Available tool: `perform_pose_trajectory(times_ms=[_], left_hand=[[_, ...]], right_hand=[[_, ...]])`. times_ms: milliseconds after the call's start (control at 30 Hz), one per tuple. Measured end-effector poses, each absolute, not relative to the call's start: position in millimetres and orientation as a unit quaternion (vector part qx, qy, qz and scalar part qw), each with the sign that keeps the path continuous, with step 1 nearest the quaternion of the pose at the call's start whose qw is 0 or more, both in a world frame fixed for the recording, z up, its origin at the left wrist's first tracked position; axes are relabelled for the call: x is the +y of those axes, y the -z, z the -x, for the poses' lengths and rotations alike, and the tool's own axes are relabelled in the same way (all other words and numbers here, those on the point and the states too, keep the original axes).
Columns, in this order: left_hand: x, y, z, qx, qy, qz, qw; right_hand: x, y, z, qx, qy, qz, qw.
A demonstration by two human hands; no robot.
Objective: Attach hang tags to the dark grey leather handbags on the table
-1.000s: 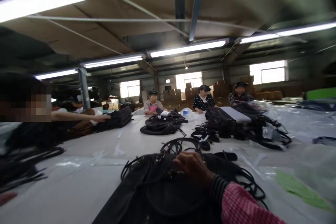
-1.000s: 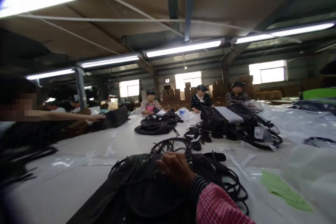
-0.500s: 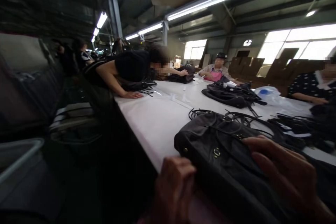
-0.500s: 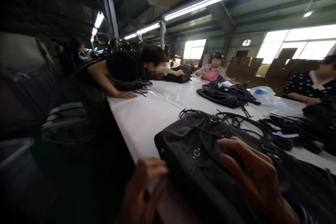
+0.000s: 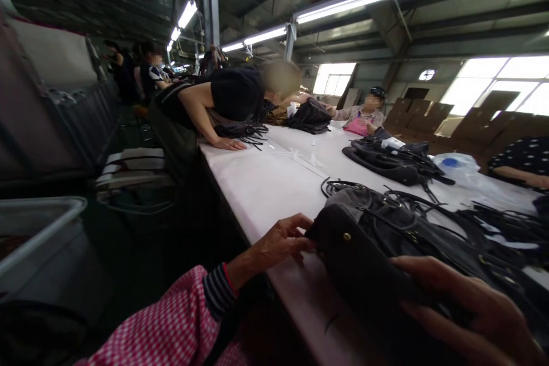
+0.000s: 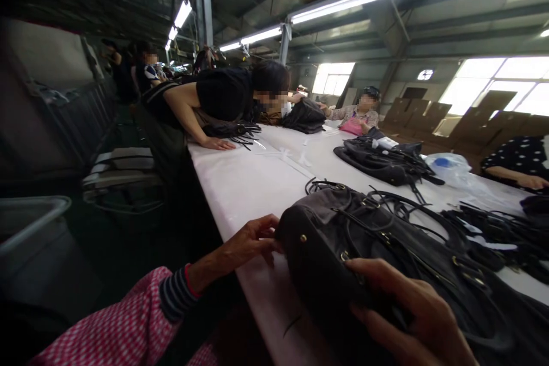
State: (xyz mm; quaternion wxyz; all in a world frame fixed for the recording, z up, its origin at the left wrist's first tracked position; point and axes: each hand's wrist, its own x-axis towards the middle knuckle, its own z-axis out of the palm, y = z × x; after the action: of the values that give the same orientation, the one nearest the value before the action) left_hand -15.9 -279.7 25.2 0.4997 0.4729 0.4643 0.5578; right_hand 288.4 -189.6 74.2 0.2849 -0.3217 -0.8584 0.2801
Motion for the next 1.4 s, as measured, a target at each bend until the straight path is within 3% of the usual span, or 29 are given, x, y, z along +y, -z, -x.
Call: perform_pose_trajectory(times_ms=[233, 533, 767, 900, 1033, 1400], left_hand=[[-261, -49, -1, 0.412, -0.625, -0.441, 0.495], [-248, -82, 21, 0.443, -0.534, -0.535, 0.481], [-289, -44, -53, 0.413, -0.687, -0.279, 0.528], [-289, -48, -99, 0.418, -0.634, -0.285, 0.584], [-276, -55, -108, 0.427, -0.646, -0.299, 0.558], [-261, -57, -116, 0.395, -0.686, -0.275, 0.545]], right_hand=[[-165, -90, -303, -0.827, -0.348, 0.347, 0.272], [-153, -107, -304, -0.865, -0.327, 0.295, 0.24], [-158, -112, -299, -0.874, -0.34, 0.257, 0.232], [-159, -116, -298, -0.85, -0.378, 0.261, 0.257], [-161, -121, -297, -0.81, -0.441, 0.269, 0.278], [-168, -128, -298, -0.674, -0.659, 0.258, 0.213]])
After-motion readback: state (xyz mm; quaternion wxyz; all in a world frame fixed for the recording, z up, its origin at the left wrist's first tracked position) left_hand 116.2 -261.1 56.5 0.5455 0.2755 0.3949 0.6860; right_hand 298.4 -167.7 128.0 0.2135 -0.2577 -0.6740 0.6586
